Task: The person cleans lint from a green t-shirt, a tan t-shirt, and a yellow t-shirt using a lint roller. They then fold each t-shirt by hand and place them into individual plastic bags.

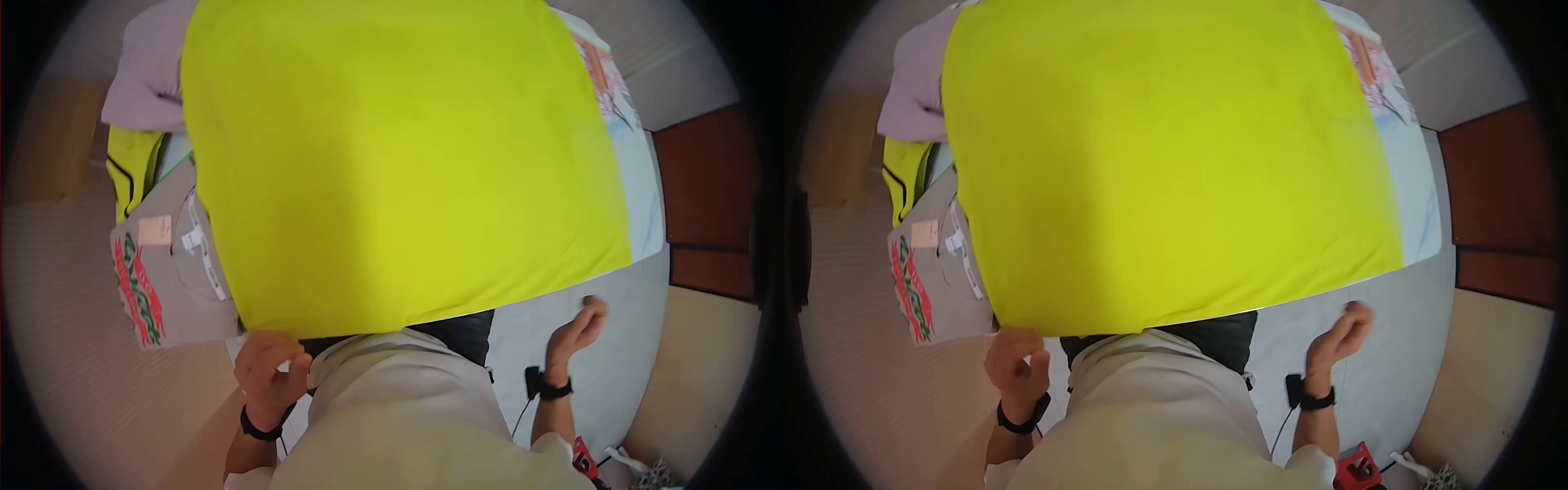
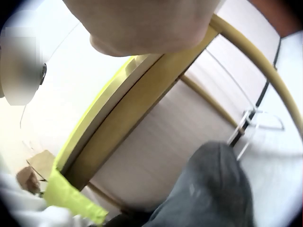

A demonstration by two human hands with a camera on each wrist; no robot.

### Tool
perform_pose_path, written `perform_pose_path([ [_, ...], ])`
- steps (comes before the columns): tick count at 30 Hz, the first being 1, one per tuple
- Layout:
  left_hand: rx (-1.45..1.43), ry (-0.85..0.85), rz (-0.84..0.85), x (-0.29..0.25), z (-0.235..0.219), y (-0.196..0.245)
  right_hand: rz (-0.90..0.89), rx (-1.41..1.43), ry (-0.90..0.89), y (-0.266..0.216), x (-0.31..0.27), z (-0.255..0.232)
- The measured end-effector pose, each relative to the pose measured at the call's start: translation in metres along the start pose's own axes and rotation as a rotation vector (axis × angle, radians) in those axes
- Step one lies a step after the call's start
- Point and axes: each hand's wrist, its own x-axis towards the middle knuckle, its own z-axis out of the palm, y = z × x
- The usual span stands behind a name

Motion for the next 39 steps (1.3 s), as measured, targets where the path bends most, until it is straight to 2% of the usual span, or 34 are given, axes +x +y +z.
perform_pose_path([
  [2,-0.12,-0.033,0.008,-0.028,0.001,0.0,-0.004,0.154,-0.515,-0.01,-0.033,0.0],
  [4,-0.105,-0.172,-0.256,-0.062,0.008,-0.004,-0.046,0.14,-0.918,-0.063,-0.024,0.035],
  [5,-0.099,-0.24,-0.385,-0.075,0.013,-0.007,-0.014,0.163,-0.969,-0.077,-0.027,0.052],
  [8,-0.188,-0.261,-0.872,-0.076,0.033,-0.016,0.006,0.237,-1.17,-0.103,-0.032,0.091],
  [9,-0.254,-0.22,-0.903,-0.074,0.038,-0.022,-0.005,0.262,-1.25,-0.109,-0.032,0.101],
  [11,-0.387,-0.128,-0.973,-0.073,0.044,-0.034,-0.068,0.352,-1.237,-0.113,-0.042,0.122],
  [12,-0.454,-0.166,-0.955,-0.073,0.047,-0.04,-0.099,0.4,-1.234,-0.116,-0.048,0.13],
  [14,-0.589,-0.239,-0.91,-0.072,0.053,-0.056,0.044,0.297,-1.475,-0.118,-0.049,0.135],
  [15,-0.576,-0.294,-0.814,-0.073,0.056,-0.061,0.12,0.235,-1.592,-0.12,-0.049,0.136],
  [18,-0.675,-0.297,-0.928,-0.073,0.051,-0.046,0.079,0.346,-1.597,-0.134,-0.043,0.125],
  [21,-0.663,-0.208,-0.842,-0.093,0.046,-0.037,0.178,0.351,-1.404,-0.146,-0.053,0.103],
  [24,-0.911,0.044,-0.782,-0.113,0.048,-0.025,0.307,0.433,-1.115,-0.15,-0.075,0.087],
  [25,-0.907,0.101,-0.766,-0.111,0.048,-0.019,0.334,0.534,-1.039,-0.158,-0.08,0.083],
  [28,-0.894,0.224,-0.743,-0.1,0.034,0.01,0.28,0.601,-0.956,-0.18,-0.075,0.072],
  [31,-0.929,0.249,-0.731,-0.1,0.017,0.028,0.044,0.629,-1.221,-0.187,-0.046,0.069],
  [33,-1.02,0.281,-0.657,-0.105,0.006,0.031,0.193,0.673,-1.296,-0.192,-0.037,0.067],
  [36,-1.115,0.159,-0.608,-0.113,-0.014,0.023,0.323,0.691,-1.439,-0.187,-0.025,0.06],
  [37,-1.215,0.028,-0.557,-0.119,-0.024,0.017,0.353,0.689,-1.491,-0.185,-0.022,0.058],
  [39,-1.341,-0.063,-0.628,-0.107,-0.04,0.027,0.528,0.798,-1.474,-0.19,-0.024,0.059],
])
